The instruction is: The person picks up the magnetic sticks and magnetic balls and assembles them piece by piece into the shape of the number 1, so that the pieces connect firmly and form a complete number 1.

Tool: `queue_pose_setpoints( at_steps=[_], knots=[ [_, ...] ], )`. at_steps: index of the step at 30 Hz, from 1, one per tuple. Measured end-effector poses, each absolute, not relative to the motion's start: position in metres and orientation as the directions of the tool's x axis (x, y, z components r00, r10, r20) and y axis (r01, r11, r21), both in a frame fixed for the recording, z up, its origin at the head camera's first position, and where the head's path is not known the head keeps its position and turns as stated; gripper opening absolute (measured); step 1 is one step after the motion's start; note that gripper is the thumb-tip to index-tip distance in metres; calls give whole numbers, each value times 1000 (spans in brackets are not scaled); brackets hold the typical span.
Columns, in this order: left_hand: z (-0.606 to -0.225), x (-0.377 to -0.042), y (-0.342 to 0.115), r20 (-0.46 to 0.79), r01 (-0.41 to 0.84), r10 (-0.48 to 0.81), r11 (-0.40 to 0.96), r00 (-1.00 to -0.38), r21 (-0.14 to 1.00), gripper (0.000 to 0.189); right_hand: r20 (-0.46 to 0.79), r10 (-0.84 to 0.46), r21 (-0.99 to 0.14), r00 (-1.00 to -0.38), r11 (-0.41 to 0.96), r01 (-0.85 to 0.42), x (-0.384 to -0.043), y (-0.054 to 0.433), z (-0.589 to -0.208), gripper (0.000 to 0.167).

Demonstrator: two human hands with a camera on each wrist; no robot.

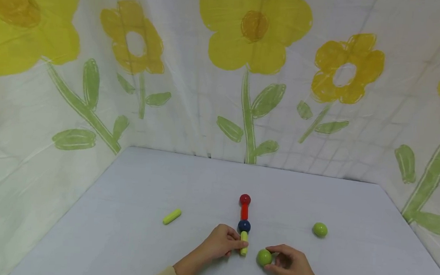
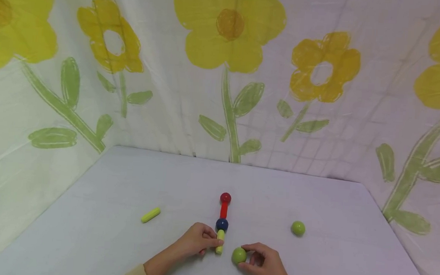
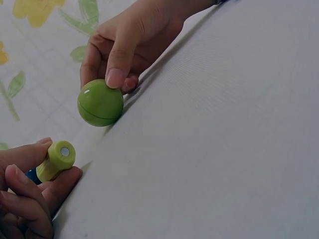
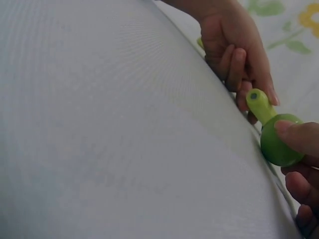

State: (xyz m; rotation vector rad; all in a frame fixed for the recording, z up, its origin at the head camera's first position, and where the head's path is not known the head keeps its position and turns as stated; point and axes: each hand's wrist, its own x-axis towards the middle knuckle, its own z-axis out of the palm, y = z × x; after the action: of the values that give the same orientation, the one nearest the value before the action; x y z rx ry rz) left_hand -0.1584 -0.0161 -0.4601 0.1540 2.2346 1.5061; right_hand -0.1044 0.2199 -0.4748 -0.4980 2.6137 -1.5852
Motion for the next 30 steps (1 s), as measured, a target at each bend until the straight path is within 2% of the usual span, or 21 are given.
queue_pose_setpoints(
  at_steps=[5,13,21,30],
  knots=[
    [-462,-161,-17,-268,-129,336,384,-903,914,20,129,-305,-873,-944,417,-254,-106,215,-477,37],
    [-465,-166,-17,-277,-146,322,378,-905,914,22,197,-341,-860,-919,391,-329,-107,204,-480,36],
    [-462,-166,-16,-271,-139,327,376,-905,916,22,111,-316,-890,-942,390,-236,-106,193,-477,37],
    [-462,-166,-17,-247,-112,346,367,-905,924,20,118,-315,-899,-942,368,-236,-101,177,-481,34]
  ],
)
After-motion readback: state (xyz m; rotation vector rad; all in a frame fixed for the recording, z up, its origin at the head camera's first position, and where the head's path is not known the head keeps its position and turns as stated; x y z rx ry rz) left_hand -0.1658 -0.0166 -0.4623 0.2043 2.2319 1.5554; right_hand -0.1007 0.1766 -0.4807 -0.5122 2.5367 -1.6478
